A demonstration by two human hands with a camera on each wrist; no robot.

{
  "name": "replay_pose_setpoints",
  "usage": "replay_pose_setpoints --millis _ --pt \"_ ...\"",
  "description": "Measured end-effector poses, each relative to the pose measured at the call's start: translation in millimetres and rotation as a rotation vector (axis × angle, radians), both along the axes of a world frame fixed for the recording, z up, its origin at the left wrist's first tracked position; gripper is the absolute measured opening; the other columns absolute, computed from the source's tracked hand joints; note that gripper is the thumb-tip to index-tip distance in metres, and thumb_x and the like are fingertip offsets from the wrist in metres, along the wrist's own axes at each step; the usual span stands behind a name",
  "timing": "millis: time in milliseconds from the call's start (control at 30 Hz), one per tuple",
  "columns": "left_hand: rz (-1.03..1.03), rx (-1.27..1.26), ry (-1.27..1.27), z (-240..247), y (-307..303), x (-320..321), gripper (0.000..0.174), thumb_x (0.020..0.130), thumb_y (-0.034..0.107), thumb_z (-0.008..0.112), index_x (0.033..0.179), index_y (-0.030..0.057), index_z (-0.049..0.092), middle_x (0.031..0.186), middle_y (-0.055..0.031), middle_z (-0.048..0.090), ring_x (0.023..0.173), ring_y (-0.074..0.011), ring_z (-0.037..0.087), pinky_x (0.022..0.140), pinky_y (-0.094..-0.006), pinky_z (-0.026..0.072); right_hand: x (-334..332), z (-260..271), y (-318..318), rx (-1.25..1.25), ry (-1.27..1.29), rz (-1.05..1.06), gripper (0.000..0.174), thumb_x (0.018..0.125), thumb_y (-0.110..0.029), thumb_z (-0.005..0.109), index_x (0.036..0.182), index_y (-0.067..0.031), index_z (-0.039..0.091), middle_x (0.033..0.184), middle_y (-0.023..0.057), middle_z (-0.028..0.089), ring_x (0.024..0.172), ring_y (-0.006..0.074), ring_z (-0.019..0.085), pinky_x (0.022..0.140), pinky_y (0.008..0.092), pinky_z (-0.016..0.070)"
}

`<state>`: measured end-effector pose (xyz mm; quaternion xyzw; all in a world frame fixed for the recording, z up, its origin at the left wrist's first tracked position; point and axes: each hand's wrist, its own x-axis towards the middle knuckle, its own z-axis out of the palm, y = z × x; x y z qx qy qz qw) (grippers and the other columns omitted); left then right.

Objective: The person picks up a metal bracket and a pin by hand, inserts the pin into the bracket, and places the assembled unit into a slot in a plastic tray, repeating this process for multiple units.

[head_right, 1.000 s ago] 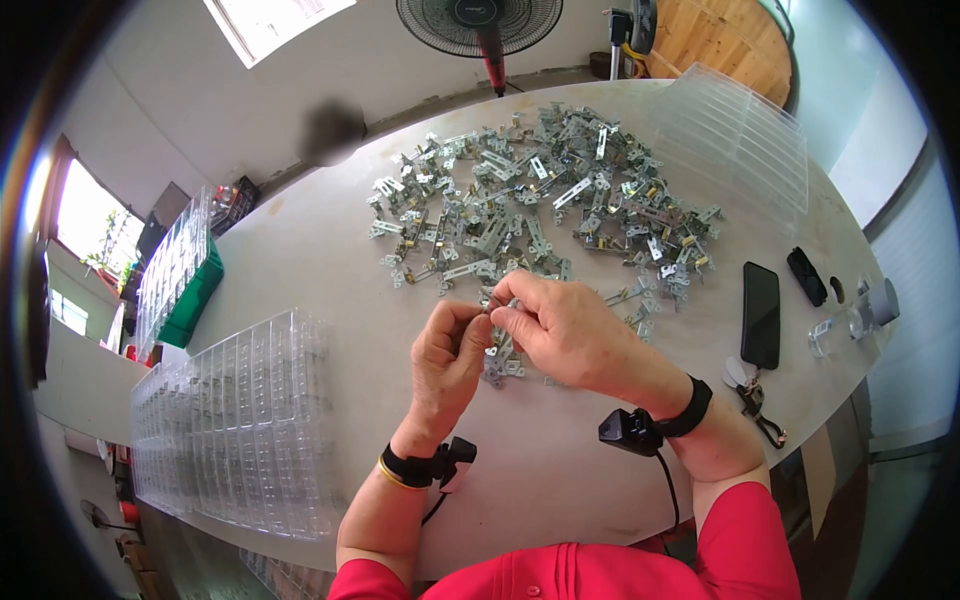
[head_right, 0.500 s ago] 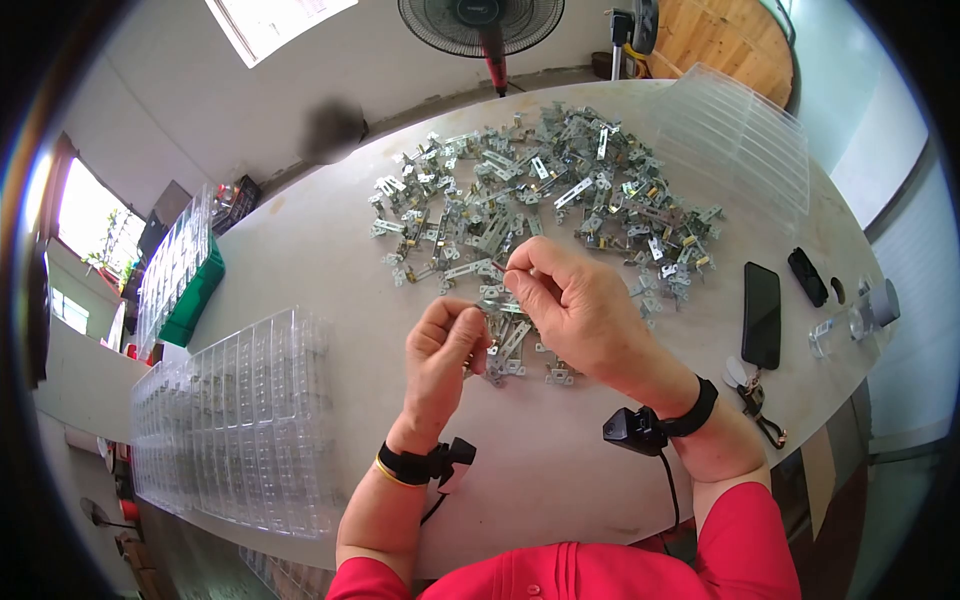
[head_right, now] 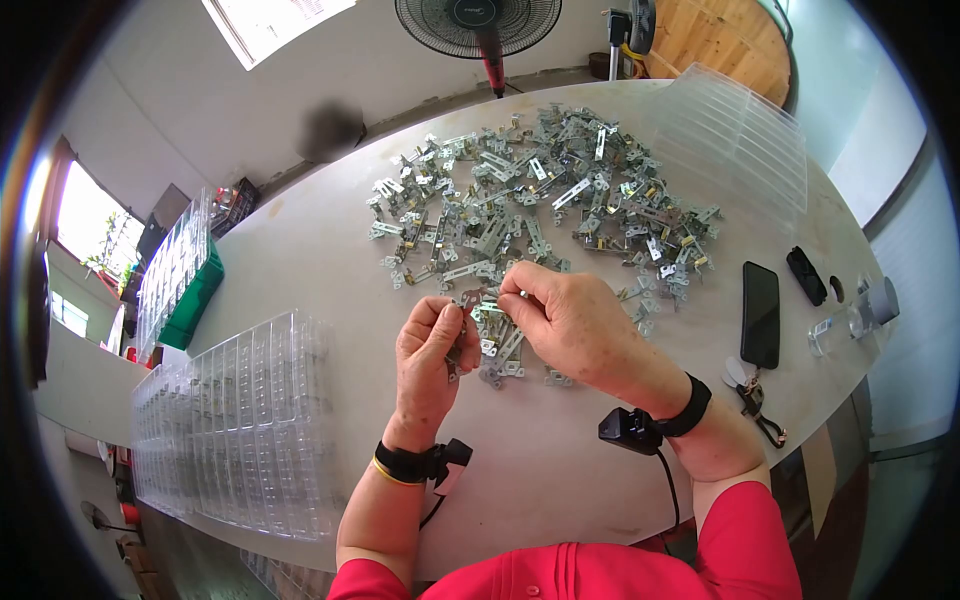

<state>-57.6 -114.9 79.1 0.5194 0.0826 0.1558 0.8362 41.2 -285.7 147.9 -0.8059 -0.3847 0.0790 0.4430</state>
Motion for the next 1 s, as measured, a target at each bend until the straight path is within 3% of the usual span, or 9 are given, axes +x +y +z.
replay_pose_setpoints --millis 67,267,367,467,533,733,867,933,1000 --pt "0.021 0.051 -0.025 0.9 -0.9 -1.3 0.016 0.105 0.02 0.059 0.101 0.0044 0.059 0.08 -0.0017 0.063 0.061 -0.0068 0.053 0.055 -0.0207 0.0423 -0.1 -0.4 -0.4 0.003 -0.01 0.004 0.011 0.098 -0.017 0.063 0.096 -0.0058 0.062 0.066 0.0149 0.061 0.055 0.03 0.058 0.053 0.0384 0.0433" --pt "0.04 0.257 0.004 2.5 -5.6 -3.0 0.014 0.105 0.018 0.059 0.1 0.0044 0.059 0.078 -0.002 0.063 0.06 -0.0063 0.053 0.054 -0.0205 0.0418 0.1 -0.7 -0.9 0.013 -0.011 0.024 0.012 0.098 -0.015 0.062 0.099 -0.0033 0.061 0.073 0.0194 0.064 0.066 0.0365 0.064 0.059 0.0412 0.0472" --pt "0.034 0.243 -0.001 4.0 -8.4 -2.2 0.014 0.104 0.018 0.06 0.1 0.0042 0.059 0.078 -0.0017 0.063 0.061 -0.0057 0.053 0.054 -0.0203 0.0415 3.0 -5.2 -1.4 -0.006 0.037 0.038 0.013 0.099 -0.013 0.059 0.107 -0.0018 0.06 0.077 0.0193 0.066 0.069 0.0335 0.066 0.063 0.0404 0.0496" --pt "0.022 0.251 0.006 2.7 -6.5 -2.5 0.015 0.104 0.018 0.061 0.1 0.0041 0.059 0.078 -0.0015 0.063 0.061 -0.0057 0.052 0.054 -0.0203 0.0413 7.9 -9.9 -2.6 0.006 0.258 0.105 0.017 0.102 -0.013 0.053 0.114 -0.0009 0.059 0.081 0.0131 0.069 0.072 0.0238 0.068 0.066 0.0366 0.0524" --pt "-0.002 0.258 0.012 1.3 -6.9 -2.2 0.015 0.104 0.018 0.061 0.101 0.0038 0.059 0.078 -0.0014 0.063 0.061 -0.0057 0.052 0.054 -0.0205 0.0411 10.0 -12.3 -2.5 0.11 0.541 0.169 0.021 0.105 -0.016 0.049 0.117 -0.0013 0.059 0.084 0.005 0.067 0.075 0.0143 0.065 0.067 0.0316 0.0543" --pt "-0.064 0.272 0.038 4.8 -9.2 -3.4 0.015 0.103 0.018 0.062 0.104 0.0026 0.06 0.079 -0.001 0.062 0.062 -0.0057 0.05 0.055 -0.021 0.0409 18.9 -3.8 -3.8 0.055 0.745 0.216 0.019 0.106 -0.02 0.052 0.11 -0.0025 0.059 0.085 0.0008 0.063 0.077 0.0076 0.06 0.067 0.0262 0.052" --pt "-0.113 0.293 0.033 4.2 -9.6 -3.9 0.014 0.103 0.016 0.062 0.104 0.0023 0.06 0.079 -0.0009 0.061 0.063 -0.0053 0.05 0.056 -0.021 0.0409 19.8 -8.3 -2.9 0.086 0.754 0.197 0.016 0.105 -0.018 0.055 0.104 -0.0031 0.06 0.083 -0.0017 0.061 0.076 0.0052 0.057 0.065 0.0234 0.0484" --pt "-0.141 0.303 0.037 6.0 -10.2 -4.9 0.014 0.103 0.016 0.062 0.104 0.0023 0.06 0.079 -0.0008 0.061 0.063 -0.0052 0.05 0.057 -0.021 0.0409 26.9 -21.0 -2.3 0.126 0.521 0.266 0.015 0.103 -0.018 0.059 0.1 -0.0029 0.061 0.082 -0.0037 0.058 0.074 0.0047 0.054 0.065 0.0229 0.0458" --pt "-0.169 0.312 0.039 6.5 -10.5 -5.0 0.013 0.103 0.015 0.062 0.103 0.0022 0.06 0.079 -0.0008 0.061 0.063 -0.0051 0.05 0.057 -0.021 0.0409 26.3 -21.8 -1.7 0.146 0.493 0.229 0.015 0.102 -0.017 0.06 0.098 -0.0027 0.062 0.082 -0.0041 0.058 0.075 0.0047 0.054 0.067 0.0232 0.0456"
